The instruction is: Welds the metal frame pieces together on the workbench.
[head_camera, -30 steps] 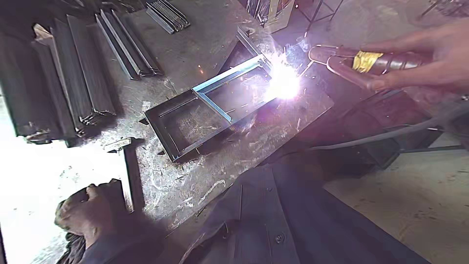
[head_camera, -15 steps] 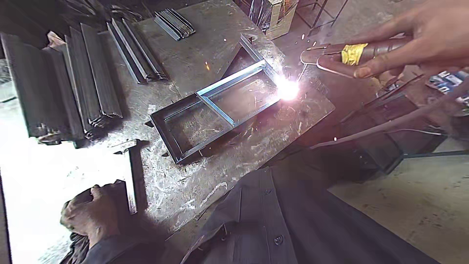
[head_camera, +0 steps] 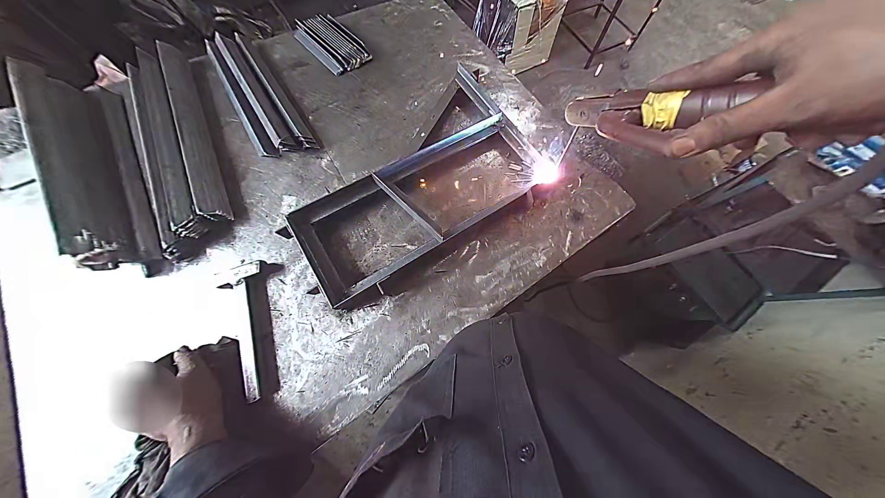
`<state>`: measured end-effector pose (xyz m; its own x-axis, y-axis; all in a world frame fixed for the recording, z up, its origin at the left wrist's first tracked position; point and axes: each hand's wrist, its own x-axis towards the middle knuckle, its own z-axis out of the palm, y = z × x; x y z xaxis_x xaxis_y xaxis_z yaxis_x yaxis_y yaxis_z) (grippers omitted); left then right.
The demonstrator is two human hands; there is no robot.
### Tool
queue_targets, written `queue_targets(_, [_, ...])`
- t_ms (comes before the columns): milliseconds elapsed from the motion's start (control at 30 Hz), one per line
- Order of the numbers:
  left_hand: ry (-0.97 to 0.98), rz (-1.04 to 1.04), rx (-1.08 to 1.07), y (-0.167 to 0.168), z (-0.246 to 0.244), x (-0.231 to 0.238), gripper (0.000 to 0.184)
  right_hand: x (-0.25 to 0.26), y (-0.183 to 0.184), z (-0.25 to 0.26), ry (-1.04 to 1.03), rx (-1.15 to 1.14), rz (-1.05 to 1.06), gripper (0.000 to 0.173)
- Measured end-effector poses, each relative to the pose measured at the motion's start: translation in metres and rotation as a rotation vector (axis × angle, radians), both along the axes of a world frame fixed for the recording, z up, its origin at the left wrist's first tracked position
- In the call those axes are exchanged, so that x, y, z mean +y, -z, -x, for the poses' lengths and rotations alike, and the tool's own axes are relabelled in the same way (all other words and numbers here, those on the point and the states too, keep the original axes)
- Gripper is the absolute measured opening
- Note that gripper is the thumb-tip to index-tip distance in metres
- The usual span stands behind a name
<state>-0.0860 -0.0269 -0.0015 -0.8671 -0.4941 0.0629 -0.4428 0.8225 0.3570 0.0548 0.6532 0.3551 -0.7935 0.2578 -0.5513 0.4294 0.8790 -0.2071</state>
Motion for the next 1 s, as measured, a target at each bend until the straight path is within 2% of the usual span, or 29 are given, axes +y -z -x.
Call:
queue_targets(133, [-0.007, -0.010, 0.003, 0.006, 0.001, -0.005, 0.052, -0.006, -0.012, -0.010, -0.043, -0.020, -0.061, 0.089])
queue_targets(200, [-0.009, -0.019, 0.011, 0.009, 0.002, -0.007, 0.053, -0.004, -0.003, -0.023, -0.086, 0.135, -0.134, 0.103])
queue_targets(267, [-0.016, -0.022, 0.004, 0.011, 0.000, -0.008, 0.054, 0.001, 0.027, -0.043, -0.099, 0.368, -0.138, 0.107])
queue_targets(300, [-0.021, -0.025, 0.004, 0.012, -0.001, -0.009, 0.054, 0.001, 0.047, -0.053, -0.063, 0.487, -0.117, 0.105])
queue_targets(367, [-0.017, -0.038, 0.005, 0.009, -0.001, -0.007, 0.054, -0.012, 0.075, -0.069, 0.045, 0.567, -0.056, 0.096])
queue_targets(467, [-0.031, -0.019, -0.020, 0.005, -0.001, -0.002, 0.056, -0.026, 0.134, -0.082, 0.188, 0.686, 0.039, 0.070])
queue_targets(633, [-0.035, 0.019, -0.050, 0.005, 0.000, -0.002, 0.055, -0.039, 0.211, -0.081, 0.086, 0.869, -0.151, 0.058])
queue_targets(1000, [-0.033, 0.010, -0.010, 0.000, -0.002, 0.003, 0.051, -0.046, 0.256, -0.058, -0.009, 0.790, -0.314, 0.051])
